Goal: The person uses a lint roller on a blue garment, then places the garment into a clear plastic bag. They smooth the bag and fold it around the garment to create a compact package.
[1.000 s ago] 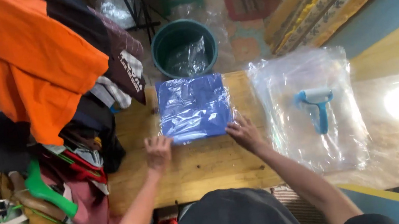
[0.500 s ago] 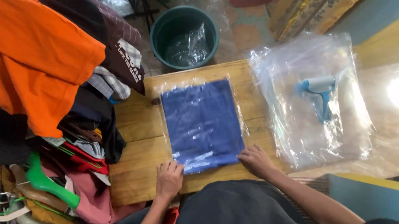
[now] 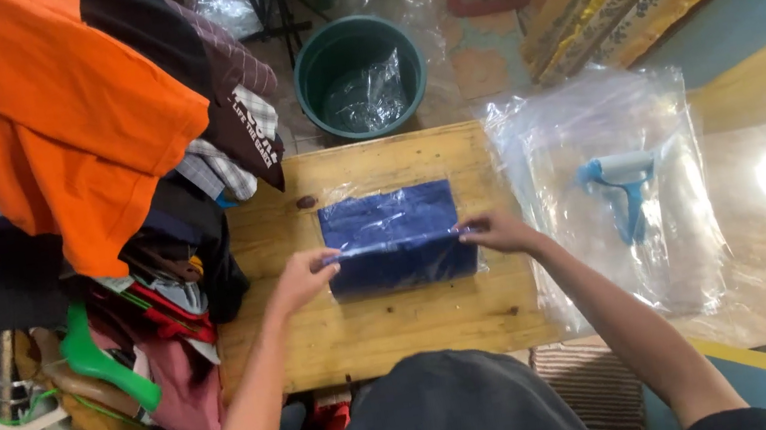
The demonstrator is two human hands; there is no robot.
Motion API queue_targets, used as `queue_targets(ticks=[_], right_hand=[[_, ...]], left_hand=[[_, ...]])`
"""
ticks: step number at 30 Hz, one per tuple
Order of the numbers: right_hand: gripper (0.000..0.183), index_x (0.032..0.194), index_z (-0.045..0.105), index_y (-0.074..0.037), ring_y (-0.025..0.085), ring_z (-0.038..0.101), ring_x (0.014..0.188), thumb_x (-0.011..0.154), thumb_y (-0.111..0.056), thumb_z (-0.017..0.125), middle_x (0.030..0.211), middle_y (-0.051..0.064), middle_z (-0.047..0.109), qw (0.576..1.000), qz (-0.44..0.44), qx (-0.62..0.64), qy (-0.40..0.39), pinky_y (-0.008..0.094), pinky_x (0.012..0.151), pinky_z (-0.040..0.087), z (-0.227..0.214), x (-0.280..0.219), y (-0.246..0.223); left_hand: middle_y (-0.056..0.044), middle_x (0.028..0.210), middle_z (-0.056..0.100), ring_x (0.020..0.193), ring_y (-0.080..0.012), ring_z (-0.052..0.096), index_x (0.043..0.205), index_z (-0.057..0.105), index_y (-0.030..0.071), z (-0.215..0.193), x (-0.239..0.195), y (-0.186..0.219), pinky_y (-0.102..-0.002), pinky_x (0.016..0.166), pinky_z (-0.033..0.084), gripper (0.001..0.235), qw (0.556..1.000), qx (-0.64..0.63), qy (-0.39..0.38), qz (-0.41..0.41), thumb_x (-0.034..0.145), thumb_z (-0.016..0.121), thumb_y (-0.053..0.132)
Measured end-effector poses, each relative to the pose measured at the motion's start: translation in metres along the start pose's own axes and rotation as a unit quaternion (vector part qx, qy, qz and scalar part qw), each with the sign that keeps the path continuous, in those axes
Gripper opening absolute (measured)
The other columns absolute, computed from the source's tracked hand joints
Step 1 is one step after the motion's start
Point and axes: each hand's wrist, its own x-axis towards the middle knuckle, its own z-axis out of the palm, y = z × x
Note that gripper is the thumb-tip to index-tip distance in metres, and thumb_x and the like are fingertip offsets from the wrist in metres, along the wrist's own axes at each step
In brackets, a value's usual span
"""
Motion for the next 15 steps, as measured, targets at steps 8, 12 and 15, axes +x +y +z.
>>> queue_targets(ticks=[8,12,15], right_hand=[[0.041,0.117,0.077,-0.01,0.019,0.07,0.087,0.082,-0.029,0.087,0.094,0.009,0.073,0.985,0.109,0.118,0.058,0.03,0.074,0.062,-0.025,0.112,0.031],[0.034,0.115,0.081,-0.018,0.019,0.07,0.08,0.084,-0.033,0.085,0.092,0.01,0.076,0.984,0.12,0.096,0.091,0.027,0.067,0.062,-0.024,0.144,0.057],[0.027,0.109,0.082,-0.029,0.018,0.074,0.083,0.085,-0.042,0.084,0.088,0.006,0.079,0.987,0.107,-0.002,0.121,0.033,0.07,0.061,-0.014,0.156,0.067]], left_hand=[[-0.015,0.084,0.077,0.069,-0.0206,0.071,0.108,0.08,0.007,0.003,0.089,-0.036,-0.033,0.061,0.059,0.029,0.985,-0.062,0.101,-0.128,0.08,0.08,0.014],[-0.009,0.077,0.075,0.059,-0.0186,0.069,0.109,0.081,0.012,0.019,0.129,-0.094,-0.032,0.049,0.058,0.033,0.965,-0.094,0.148,-0.196,0.078,0.083,0.023],[-0.006,0.084,0.076,0.067,-0.0172,0.071,0.116,0.079,0.019,0.023,0.154,-0.133,-0.032,0.053,0.058,0.035,0.967,-0.065,0.124,-0.212,0.081,0.08,0.024]])
